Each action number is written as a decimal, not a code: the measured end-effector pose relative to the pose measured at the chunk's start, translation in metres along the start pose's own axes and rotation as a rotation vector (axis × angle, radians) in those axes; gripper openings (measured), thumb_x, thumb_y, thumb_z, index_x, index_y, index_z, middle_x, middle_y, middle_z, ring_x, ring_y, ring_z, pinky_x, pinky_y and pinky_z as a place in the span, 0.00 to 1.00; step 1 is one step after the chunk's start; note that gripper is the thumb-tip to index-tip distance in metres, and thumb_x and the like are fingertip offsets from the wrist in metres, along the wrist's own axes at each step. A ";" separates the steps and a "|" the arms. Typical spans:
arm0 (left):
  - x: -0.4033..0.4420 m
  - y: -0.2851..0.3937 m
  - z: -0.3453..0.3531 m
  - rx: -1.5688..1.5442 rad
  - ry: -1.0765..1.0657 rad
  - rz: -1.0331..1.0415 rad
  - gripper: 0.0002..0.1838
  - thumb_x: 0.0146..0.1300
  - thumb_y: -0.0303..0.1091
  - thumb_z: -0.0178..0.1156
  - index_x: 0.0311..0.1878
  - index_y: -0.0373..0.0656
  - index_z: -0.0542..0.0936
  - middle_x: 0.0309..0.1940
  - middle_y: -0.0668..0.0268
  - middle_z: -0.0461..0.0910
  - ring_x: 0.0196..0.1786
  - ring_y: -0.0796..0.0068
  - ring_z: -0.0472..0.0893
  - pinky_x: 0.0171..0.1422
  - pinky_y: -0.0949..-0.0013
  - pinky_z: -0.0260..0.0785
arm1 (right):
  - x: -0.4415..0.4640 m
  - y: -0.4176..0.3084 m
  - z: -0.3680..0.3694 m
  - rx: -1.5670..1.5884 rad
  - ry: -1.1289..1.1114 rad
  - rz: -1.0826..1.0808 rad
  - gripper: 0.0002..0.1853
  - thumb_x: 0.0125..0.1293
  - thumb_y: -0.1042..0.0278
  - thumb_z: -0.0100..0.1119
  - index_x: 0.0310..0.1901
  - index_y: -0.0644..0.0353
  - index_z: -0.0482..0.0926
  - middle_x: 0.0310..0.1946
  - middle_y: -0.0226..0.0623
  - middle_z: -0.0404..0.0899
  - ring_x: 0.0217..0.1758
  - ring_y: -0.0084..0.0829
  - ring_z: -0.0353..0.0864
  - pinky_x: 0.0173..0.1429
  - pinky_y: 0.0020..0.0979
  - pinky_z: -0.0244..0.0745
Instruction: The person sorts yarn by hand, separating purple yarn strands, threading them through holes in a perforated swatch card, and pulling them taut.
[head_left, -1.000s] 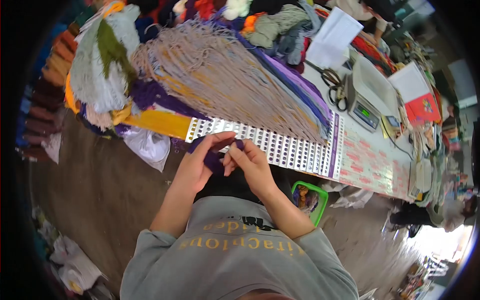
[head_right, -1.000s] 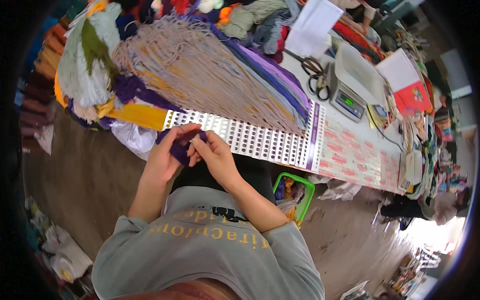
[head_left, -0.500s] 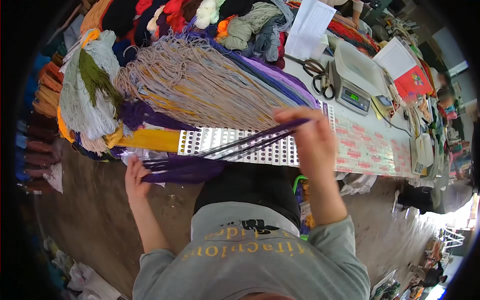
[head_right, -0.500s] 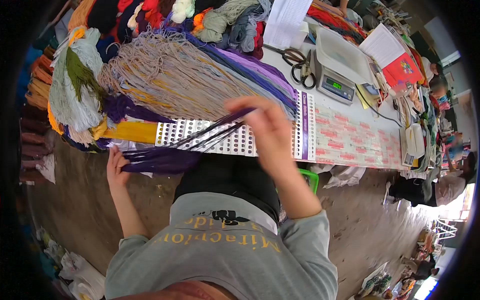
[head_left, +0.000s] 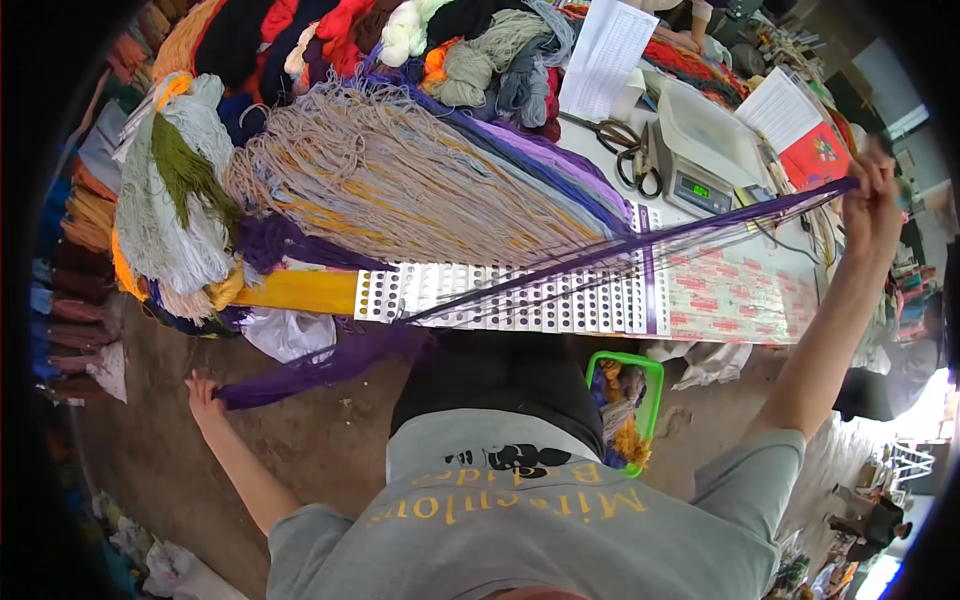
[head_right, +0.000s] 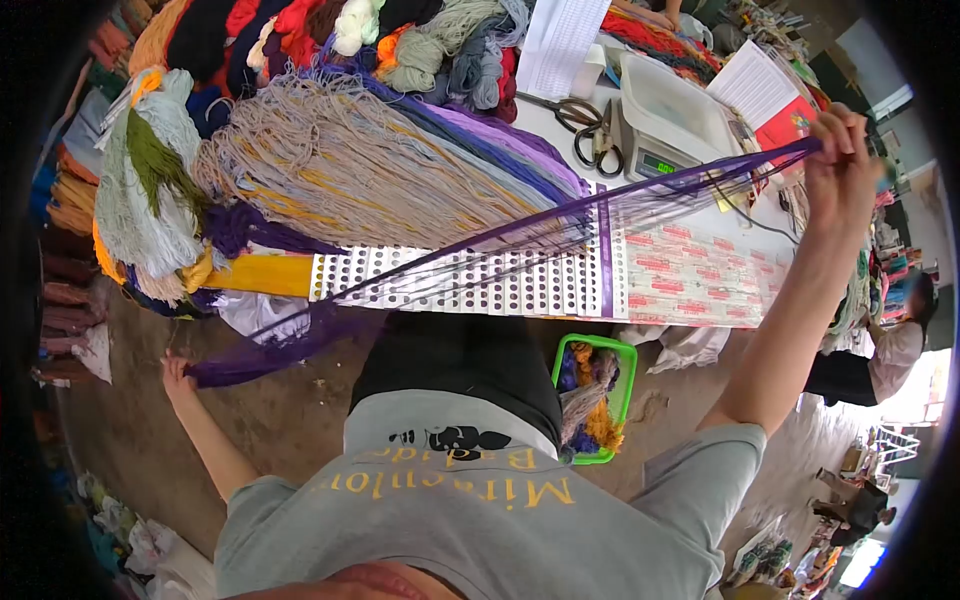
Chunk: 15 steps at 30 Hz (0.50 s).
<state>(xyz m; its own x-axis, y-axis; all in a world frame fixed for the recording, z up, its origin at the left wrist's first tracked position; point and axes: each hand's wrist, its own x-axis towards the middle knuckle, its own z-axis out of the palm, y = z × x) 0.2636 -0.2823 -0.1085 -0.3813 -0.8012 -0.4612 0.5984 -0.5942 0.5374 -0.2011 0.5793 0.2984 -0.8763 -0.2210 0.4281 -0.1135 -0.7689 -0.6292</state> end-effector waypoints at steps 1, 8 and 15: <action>0.012 0.005 -0.012 0.125 -0.270 -0.010 0.17 0.69 0.44 0.49 0.38 0.38 0.77 0.11 0.78 0.53 0.12 0.85 0.50 0.17 0.82 0.49 | 0.010 -0.013 -0.007 0.006 -0.005 -0.027 0.08 0.71 0.73 0.41 0.33 0.65 0.64 0.29 0.34 0.61 0.24 0.21 0.56 0.28 0.21 0.53; -0.080 -0.042 0.118 0.478 -0.243 0.184 0.22 0.67 0.54 0.48 0.32 0.43 0.72 0.14 0.75 0.54 0.15 0.85 0.49 0.16 0.79 0.42 | 0.009 0.014 0.013 -0.299 -0.068 -0.036 0.09 0.71 0.69 0.45 0.33 0.63 0.64 0.29 0.32 0.63 0.23 0.17 0.55 0.28 0.17 0.52; -0.062 -0.001 0.080 0.600 0.199 0.489 0.22 0.67 0.55 0.48 0.28 0.46 0.68 0.15 0.75 0.55 0.15 0.83 0.51 0.16 0.76 0.40 | 0.030 -0.076 -0.161 -0.527 0.352 -0.178 0.04 0.65 0.71 0.51 0.40 0.55 0.68 0.29 0.29 0.66 0.25 0.19 0.60 0.30 0.20 0.58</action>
<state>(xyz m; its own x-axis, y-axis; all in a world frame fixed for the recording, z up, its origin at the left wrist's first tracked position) 0.2301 -0.2377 -0.0246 -0.0067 -0.9867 -0.1622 0.1627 -0.1612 0.9734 -0.2947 0.7281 0.2547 -0.9136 0.1611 0.3734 -0.4067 -0.3586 -0.8402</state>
